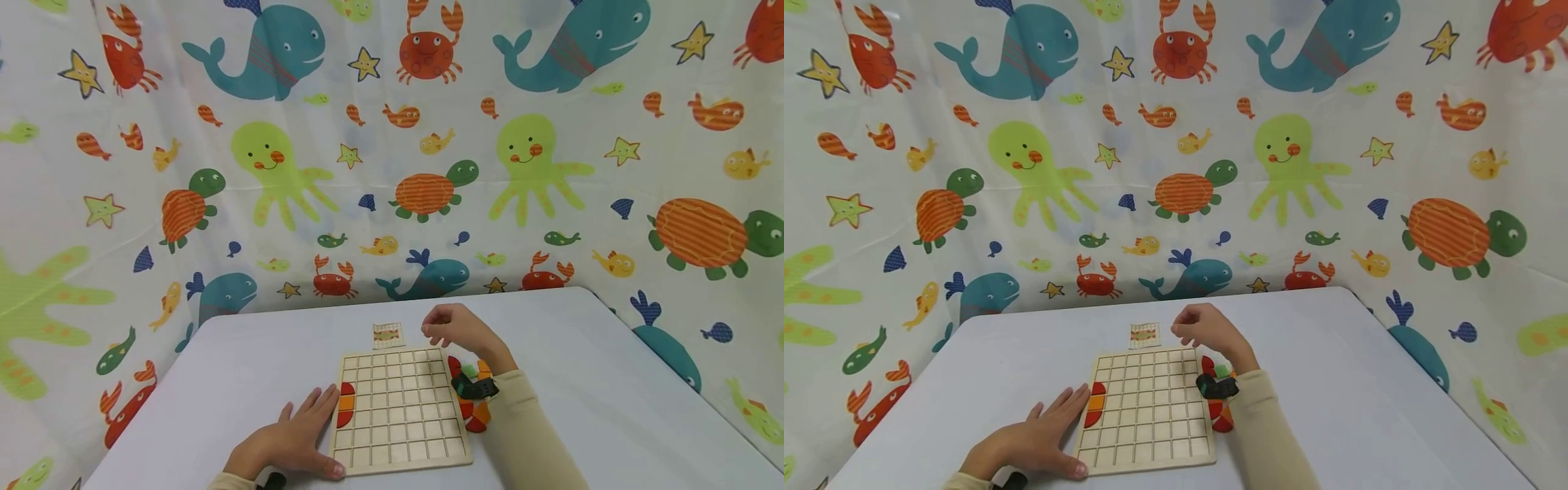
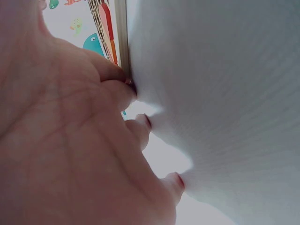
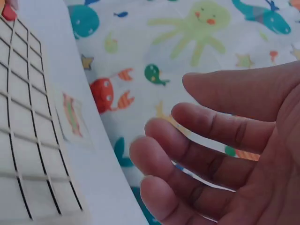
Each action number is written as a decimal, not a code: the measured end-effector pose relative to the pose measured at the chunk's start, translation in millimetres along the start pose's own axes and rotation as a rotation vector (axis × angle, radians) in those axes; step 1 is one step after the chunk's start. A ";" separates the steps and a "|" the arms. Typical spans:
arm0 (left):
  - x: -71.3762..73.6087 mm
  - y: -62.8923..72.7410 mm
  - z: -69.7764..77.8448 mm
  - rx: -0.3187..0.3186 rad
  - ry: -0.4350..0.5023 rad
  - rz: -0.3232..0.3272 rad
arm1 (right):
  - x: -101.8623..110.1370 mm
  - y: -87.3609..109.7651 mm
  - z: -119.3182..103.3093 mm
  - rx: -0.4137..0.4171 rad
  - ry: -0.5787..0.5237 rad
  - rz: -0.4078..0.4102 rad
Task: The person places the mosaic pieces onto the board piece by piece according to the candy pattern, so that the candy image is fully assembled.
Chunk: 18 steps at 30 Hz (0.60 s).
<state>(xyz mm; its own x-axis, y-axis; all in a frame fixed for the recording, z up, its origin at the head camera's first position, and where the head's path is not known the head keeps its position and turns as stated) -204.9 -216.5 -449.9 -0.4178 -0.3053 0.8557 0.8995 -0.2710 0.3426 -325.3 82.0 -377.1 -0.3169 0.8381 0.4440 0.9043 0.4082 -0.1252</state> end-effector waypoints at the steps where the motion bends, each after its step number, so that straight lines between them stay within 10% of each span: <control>1: 0.1 0.0 -0.3 0.000 0.000 0.002 | 5.0 0.4 3.4 -0.014 0.020 0.021; 18: 0.7 -0.7 0.4 0.011 0.002 -0.002 | 17.3 5.1 57.5 -0.324 0.361 -0.009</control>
<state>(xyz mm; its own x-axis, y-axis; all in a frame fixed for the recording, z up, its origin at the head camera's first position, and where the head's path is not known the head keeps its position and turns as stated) -205.7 -216.2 -449.4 -0.4199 -0.3069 0.8541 0.9000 -0.2620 0.3483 -342.6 119.4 -421.1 -0.2573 0.6327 0.7304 0.9627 0.2330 0.1373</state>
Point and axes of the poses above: each hand's wrist, its own y-axis away from the middle knuckle, its own x-axis out of the back of the hand, z = x × y, the point moved 5 cm from there along -y, towards the middle knuckle, and after that the axes turned 4 degrees about z, right-handed, at the moved point
